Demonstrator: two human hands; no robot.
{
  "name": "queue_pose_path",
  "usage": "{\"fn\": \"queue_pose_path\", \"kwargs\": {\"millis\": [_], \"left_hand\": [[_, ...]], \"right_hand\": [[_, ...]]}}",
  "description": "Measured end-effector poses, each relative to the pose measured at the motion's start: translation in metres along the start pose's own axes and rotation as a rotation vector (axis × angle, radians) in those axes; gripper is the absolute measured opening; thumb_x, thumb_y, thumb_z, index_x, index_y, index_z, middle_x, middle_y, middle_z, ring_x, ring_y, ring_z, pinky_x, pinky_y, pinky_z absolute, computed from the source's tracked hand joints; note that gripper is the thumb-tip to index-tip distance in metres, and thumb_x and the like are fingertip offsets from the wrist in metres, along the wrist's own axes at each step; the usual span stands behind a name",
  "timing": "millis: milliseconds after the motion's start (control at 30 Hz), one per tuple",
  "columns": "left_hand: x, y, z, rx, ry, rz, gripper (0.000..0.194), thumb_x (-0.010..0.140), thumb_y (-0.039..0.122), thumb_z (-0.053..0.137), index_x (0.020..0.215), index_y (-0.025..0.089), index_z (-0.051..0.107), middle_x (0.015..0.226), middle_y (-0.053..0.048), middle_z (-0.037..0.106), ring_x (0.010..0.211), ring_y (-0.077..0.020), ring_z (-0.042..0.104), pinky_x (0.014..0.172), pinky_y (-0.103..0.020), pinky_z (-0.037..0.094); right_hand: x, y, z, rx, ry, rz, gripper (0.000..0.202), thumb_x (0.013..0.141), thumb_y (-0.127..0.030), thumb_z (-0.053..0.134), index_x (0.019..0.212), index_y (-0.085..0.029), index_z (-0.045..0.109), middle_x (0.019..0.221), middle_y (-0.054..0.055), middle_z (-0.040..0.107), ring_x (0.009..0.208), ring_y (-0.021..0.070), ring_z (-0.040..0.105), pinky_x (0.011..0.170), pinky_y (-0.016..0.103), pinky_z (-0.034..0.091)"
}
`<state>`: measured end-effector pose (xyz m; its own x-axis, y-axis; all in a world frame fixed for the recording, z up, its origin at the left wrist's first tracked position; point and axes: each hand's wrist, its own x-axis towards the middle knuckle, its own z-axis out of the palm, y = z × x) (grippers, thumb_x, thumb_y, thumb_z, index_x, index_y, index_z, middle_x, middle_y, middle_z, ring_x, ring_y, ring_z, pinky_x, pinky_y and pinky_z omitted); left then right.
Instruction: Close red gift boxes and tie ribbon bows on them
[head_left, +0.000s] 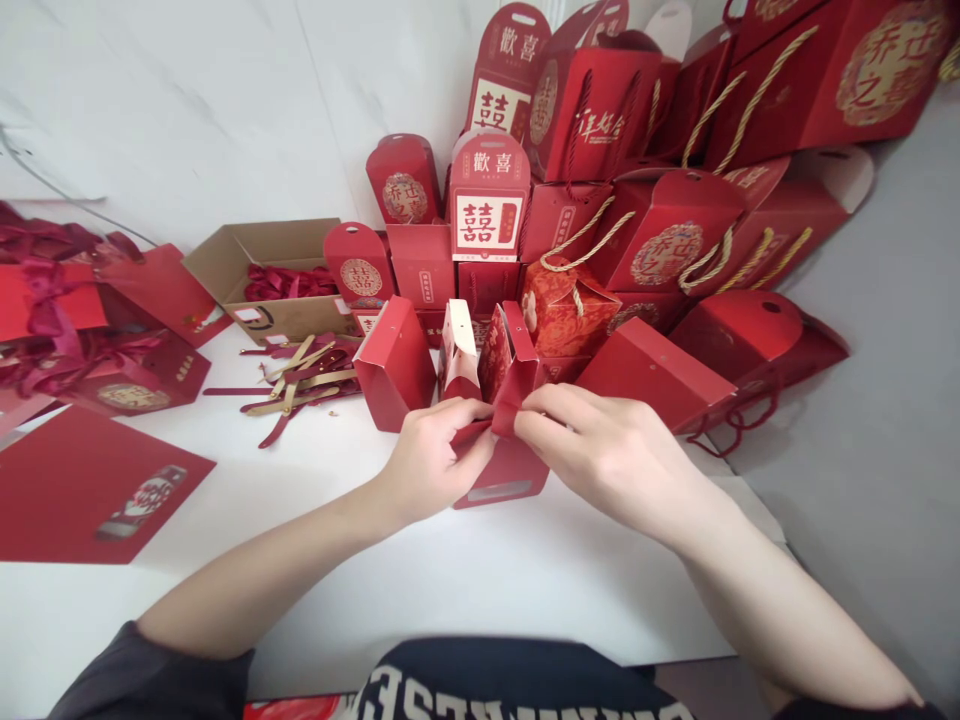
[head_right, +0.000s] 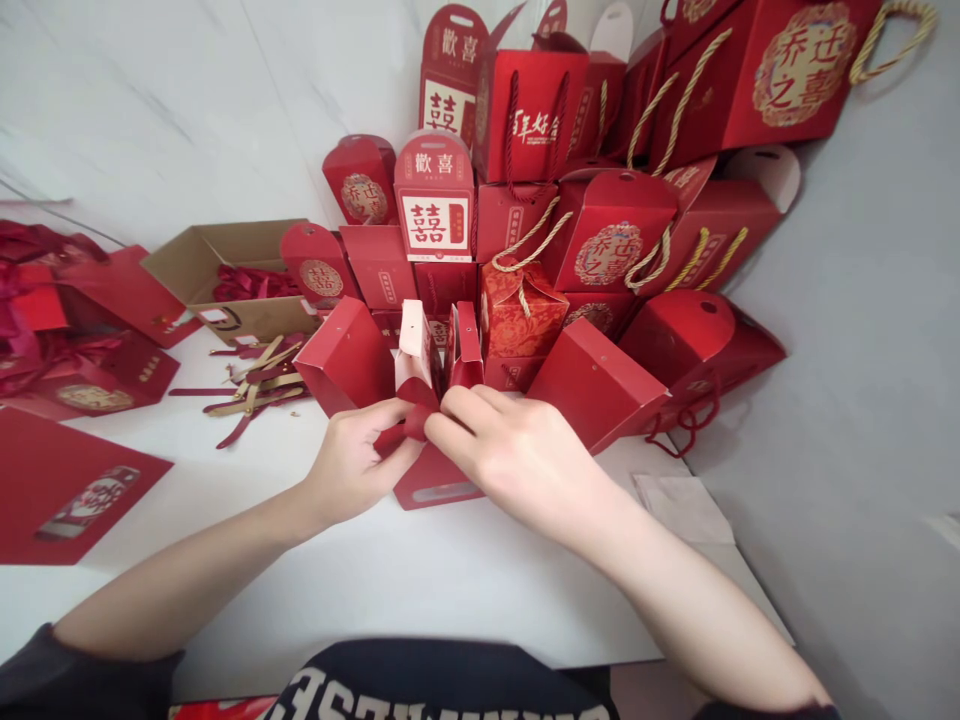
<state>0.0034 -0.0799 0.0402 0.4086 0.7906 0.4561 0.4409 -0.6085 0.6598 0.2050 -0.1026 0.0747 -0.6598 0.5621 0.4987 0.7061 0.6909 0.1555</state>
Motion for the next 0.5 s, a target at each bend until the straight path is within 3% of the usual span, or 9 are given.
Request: {"fn": "queue_pose_path", "kwargs": {"millis": [167,267,500], "left_hand": [[0.004,0.000,-0.002,-0.005,-0.002,-0.045,0.013,0.088,0.020,0.057,0.094,0.016,0.067,0.087,-0.003,0.073,0.075,-0.0137,0.068,0.073,-0.023,0.054],[0.005,-0.002,-0.002,-0.013,-0.006,-0.048,0.014,0.088,0.021,0.057,0.095,0.016,0.068,0.089,-0.003,0.073,0.078,-0.0145,0.068,0.074,-0.024,0.054],[0.004,-0.007,-0.002,-0.018,-0.014,-0.027,0.014,0.087,0.019,0.058,0.097,0.015,0.068,0.093,-0.002,0.073,0.083,-0.0129,0.068,0.077,-0.021,0.053]], "right_hand": [[0.003,0.013,-0.002,-0.055,0.041,-0.187,0.028,0.096,-0.008,0.039,0.093,-0.017,0.066,0.087,0.004,0.066,0.070,0.0151,0.053,0.054,0.030,0.035],[0.005,0.015,0.005,-0.074,0.076,-0.196,0.027,0.096,-0.009,0.043,0.101,-0.017,0.067,0.091,0.005,0.067,0.074,0.0158,0.053,0.057,0.030,0.039],[0.004,0.017,0.013,-0.033,0.106,-0.165,0.021,0.094,-0.010,0.049,0.094,-0.016,0.069,0.086,0.004,0.066,0.073,0.0158,0.052,0.057,0.030,0.039]]}}
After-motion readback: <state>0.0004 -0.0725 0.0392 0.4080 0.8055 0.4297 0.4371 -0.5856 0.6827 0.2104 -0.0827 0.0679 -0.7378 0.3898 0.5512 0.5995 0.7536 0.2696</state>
